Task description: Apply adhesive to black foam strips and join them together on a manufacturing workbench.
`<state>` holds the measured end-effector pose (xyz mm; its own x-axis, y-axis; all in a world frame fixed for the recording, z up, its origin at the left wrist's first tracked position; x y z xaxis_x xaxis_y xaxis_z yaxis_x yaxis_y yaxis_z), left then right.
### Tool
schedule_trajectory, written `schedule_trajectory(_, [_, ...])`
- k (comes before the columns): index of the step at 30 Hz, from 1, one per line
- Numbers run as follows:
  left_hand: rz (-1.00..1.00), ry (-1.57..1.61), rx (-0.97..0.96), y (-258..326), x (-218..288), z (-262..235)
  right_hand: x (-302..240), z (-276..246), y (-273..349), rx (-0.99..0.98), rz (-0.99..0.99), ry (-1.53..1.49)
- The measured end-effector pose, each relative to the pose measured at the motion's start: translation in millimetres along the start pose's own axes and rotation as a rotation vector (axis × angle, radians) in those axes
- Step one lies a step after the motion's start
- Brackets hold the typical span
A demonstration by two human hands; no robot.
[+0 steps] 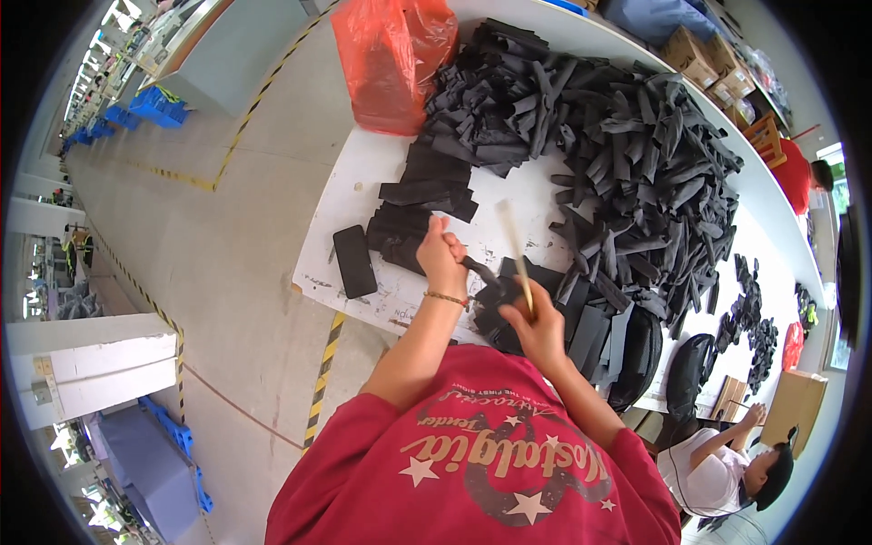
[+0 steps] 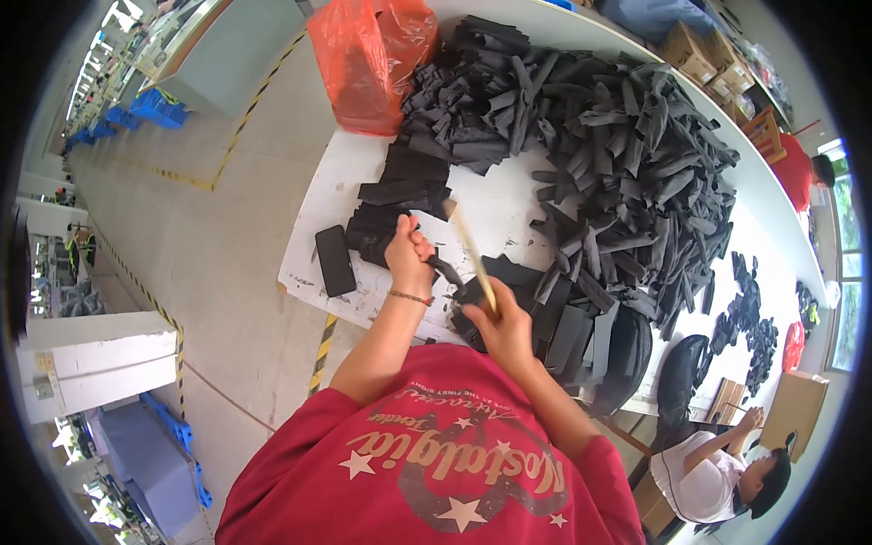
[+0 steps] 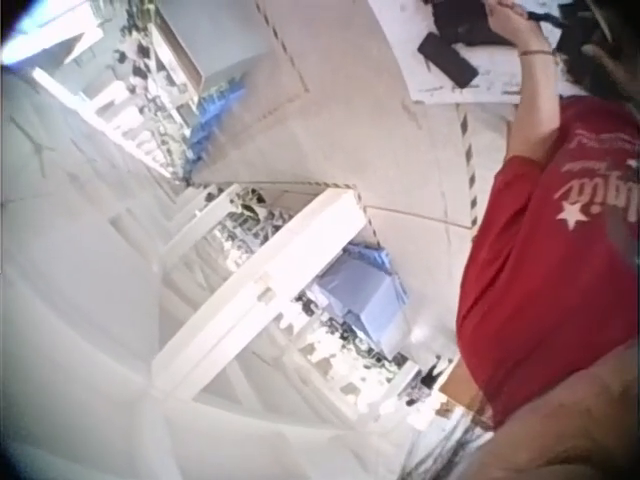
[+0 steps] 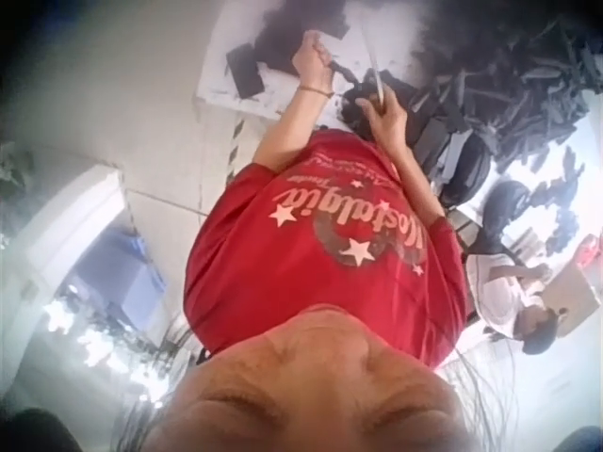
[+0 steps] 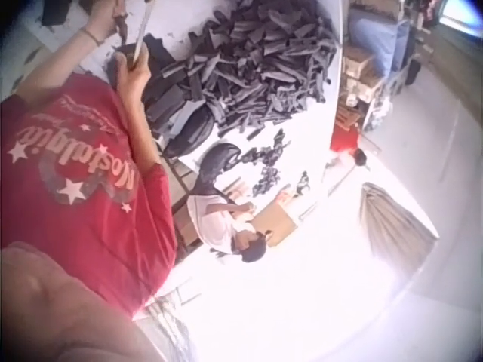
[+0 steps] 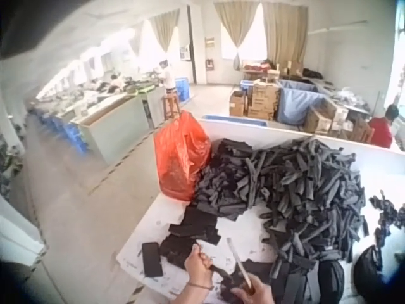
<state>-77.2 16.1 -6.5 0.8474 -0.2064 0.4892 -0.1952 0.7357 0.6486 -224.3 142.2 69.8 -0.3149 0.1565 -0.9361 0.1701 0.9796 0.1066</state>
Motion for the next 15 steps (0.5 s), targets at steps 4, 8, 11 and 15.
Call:
schedule_trajectory(4, [0.019, -0.142, 0.004, 20.6, -7.9, 7.9, 8.7, 18.3, -47.2, 0.064, -0.065, -0.146])
schedule_trajectory(8, [0.053, -0.654, -0.484, 42.3, -1.8, 21.5, 7.0, 10.7, -66.3, 0.035, 0.121, -0.226])
schedule_trajectory(11, [-0.289, -0.943, -0.903, 62.0, -18.5, 9.5, 11.4, -7.4, -77.1, 0.176, -0.008, -0.161])
schedule_trajectory(15, [-0.169, -0.873, -0.960, 93.6, -38.1, 17.0, 11.6, -41.8, -96.1, 0.540, -0.026, -0.209])
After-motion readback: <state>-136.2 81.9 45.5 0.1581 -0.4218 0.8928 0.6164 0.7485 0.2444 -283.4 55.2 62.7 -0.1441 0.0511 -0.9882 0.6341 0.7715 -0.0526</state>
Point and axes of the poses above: each hand's wrist, its own y-axis away from the middle knuckle, its own z-axis out of the palm, x = y × z, the point moved 2 cm from there along -y, towards the middle knuckle, and after that the axes turned 2 degrees about z, right-handed, at the moved point
